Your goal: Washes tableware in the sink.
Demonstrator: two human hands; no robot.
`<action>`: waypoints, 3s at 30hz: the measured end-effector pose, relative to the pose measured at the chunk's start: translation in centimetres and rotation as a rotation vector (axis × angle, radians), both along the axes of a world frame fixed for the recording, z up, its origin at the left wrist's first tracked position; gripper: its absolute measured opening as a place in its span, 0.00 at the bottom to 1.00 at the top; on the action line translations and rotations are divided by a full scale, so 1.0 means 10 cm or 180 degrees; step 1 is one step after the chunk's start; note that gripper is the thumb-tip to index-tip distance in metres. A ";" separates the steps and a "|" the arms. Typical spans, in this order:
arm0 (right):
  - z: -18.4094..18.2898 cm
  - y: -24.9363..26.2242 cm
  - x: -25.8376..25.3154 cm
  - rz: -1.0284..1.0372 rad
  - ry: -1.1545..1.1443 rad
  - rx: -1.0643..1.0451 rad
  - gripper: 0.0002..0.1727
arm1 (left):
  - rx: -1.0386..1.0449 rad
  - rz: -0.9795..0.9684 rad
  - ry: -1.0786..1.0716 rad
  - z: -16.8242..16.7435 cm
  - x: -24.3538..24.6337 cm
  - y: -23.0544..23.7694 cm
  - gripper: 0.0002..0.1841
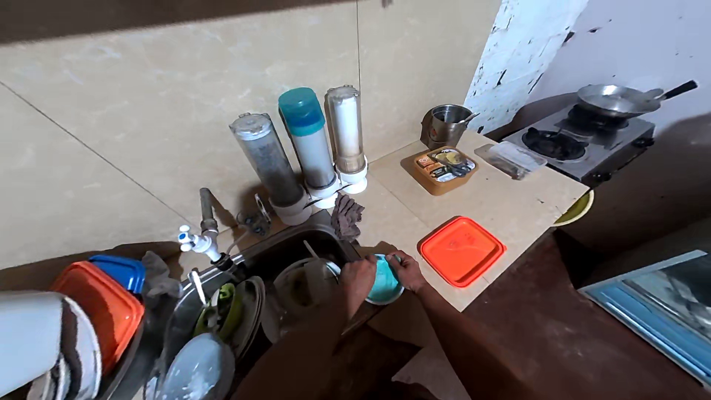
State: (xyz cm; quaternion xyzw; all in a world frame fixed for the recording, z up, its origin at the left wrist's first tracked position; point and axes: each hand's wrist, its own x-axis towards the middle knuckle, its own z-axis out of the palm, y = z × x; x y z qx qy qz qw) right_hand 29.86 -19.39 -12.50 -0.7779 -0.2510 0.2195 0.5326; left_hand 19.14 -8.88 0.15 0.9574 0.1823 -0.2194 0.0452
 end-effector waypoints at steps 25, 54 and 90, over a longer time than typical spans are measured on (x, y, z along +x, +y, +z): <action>0.40 0.03 -0.66 0.0606 -0.0906 0.0635 0.32 | -0.3995 0.2964 -0.0376 -0.16 -0.35 0.30 0.09; 0.26 0.13 -0.63 0.0294 -0.2314 -0.0497 0.10 | -0.1635 0.0925 0.0464 0.05 -0.51 0.14 0.17; 0.34 0.27 -0.11 0.0605 -0.1913 -0.2072 0.28 | -0.1809 0.3651 -0.3721 -0.16 -2.74 0.62 0.17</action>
